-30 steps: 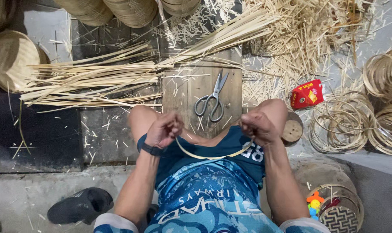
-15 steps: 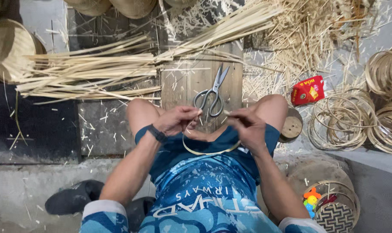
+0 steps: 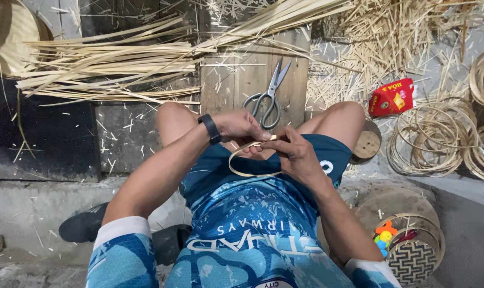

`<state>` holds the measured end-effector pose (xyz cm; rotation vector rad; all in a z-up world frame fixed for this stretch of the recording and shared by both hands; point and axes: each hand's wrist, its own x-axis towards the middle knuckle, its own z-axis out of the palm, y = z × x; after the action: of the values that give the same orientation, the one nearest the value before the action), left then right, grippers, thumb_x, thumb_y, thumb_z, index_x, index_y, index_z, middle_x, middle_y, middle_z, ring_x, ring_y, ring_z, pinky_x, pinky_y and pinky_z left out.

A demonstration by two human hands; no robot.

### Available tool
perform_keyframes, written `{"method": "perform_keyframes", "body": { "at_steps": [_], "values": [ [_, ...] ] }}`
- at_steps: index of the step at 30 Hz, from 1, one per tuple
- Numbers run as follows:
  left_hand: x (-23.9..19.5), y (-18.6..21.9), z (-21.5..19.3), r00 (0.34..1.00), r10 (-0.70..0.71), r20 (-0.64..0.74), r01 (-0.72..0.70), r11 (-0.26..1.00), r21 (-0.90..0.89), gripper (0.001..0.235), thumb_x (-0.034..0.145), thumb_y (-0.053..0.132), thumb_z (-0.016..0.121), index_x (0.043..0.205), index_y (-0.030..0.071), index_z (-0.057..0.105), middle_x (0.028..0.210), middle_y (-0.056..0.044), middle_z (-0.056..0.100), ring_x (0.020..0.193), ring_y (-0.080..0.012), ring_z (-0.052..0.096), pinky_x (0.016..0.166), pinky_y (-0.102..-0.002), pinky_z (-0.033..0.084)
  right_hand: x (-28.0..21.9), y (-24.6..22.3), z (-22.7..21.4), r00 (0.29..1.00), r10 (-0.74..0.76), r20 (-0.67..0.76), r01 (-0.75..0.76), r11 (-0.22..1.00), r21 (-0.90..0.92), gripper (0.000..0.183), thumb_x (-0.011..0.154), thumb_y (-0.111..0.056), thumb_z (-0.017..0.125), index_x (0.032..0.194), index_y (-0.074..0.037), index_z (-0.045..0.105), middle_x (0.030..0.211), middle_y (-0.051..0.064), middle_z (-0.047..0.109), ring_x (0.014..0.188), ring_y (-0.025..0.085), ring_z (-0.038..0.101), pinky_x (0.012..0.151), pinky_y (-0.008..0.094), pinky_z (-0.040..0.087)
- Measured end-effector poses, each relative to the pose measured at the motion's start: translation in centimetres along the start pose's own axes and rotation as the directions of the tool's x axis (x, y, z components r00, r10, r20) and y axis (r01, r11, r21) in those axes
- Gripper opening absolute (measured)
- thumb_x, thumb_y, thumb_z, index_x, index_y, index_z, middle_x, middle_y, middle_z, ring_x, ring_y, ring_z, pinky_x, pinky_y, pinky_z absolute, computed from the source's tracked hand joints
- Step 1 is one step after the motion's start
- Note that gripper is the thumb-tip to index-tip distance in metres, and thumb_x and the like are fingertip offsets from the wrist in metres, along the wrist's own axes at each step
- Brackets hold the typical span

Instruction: The person sits on the floor and weaves thin bamboo strips into circular frames, using scissors to trim excess material. The person repeatedly bends and interlaces the strips to form rings, occasionally adjusting the position of the strips and cutting them to size.

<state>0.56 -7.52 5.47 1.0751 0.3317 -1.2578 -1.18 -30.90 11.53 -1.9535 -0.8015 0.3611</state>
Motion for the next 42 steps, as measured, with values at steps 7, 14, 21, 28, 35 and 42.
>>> {"method": "perform_keyframes", "body": {
  "at_steps": [7,14,21,28,35,42],
  "values": [
    [0.3,-1.6,0.3,0.999,0.014,0.035,-0.010,0.993,-0.120,0.017,0.092,0.013,0.076,0.089,-0.003,0.073,0.071,-0.011,0.072,0.055,-0.0141,0.069,0.049,-0.027,0.056,-0.7,1.4,-0.6,0.964,0.264,-0.036,-0.247,0.935,0.256,0.024,0.081,0.000,0.081,0.104,-0.002,0.074,0.093,0.006,0.072,0.085,0.015,0.068,0.074,0.028,0.054],
    [0.1,-2.8,1.9,0.999,0.013,0.052,-0.012,1.000,-0.017,0.018,0.097,0.016,0.067,0.092,0.000,0.073,0.072,-0.002,0.068,0.054,-0.0075,0.059,0.042,-0.021,0.042,-0.9,1.3,-0.9,0.979,0.178,0.103,-0.196,0.962,0.192,0.019,0.086,0.001,0.077,0.105,-0.003,0.077,0.088,0.007,0.069,0.083,0.014,0.065,0.072,0.026,0.052],
    [-0.9,-4.0,1.5,0.992,0.006,0.126,-0.001,0.999,-0.037,0.025,0.100,0.018,0.061,0.106,0.000,0.076,0.071,0.001,0.064,0.053,-0.0052,0.053,0.041,-0.021,0.036,0.4,-0.4,-1.0,0.970,0.182,0.163,-0.215,0.951,0.221,0.029,0.084,0.005,0.074,0.109,-0.008,0.080,0.083,0.006,0.065,0.076,0.017,0.062,0.066,0.029,0.048],
    [-3.7,-6.0,-0.2,0.929,0.345,0.132,-0.318,0.929,-0.187,0.036,0.107,0.030,0.060,0.115,-0.002,0.073,0.072,0.006,0.053,0.059,-0.0023,0.043,0.048,-0.017,0.032,3.1,0.4,0.1,0.986,0.096,0.138,-0.104,0.993,0.051,0.034,0.081,0.003,0.074,0.114,-0.006,0.074,0.082,0.009,0.062,0.071,0.022,0.062,0.063,0.033,0.049],
    [-7.5,-8.2,-1.9,0.840,0.508,-0.190,-0.532,0.705,-0.468,0.028,0.105,0.020,0.061,0.114,-0.005,0.069,0.074,0.003,0.052,0.061,-0.0052,0.042,0.052,-0.021,0.031,7.6,6.6,5.8,0.991,-0.060,0.120,0.073,0.992,-0.106,0.026,0.091,-0.020,0.080,0.083,-0.006,0.059,0.077,0.015,0.057,0.070,0.034,0.060,0.063,0.043,0.046],
    [-10.2,-10.7,-6.3,0.697,0.529,-0.484,-0.671,0.243,-0.701,0.023,0.104,0.016,0.062,0.107,-0.006,0.063,0.076,-0.002,0.051,0.063,-0.0086,0.041,0.052,-0.022,0.032,16.0,17.5,11.2,0.934,0.288,0.211,-0.350,0.856,0.380,0.036,0.109,-0.041,0.047,0.116,-0.012,0.068,0.092,0.012,0.063,0.083,0.029,0.059,0.074,0.035,0.051]
  ]
}}
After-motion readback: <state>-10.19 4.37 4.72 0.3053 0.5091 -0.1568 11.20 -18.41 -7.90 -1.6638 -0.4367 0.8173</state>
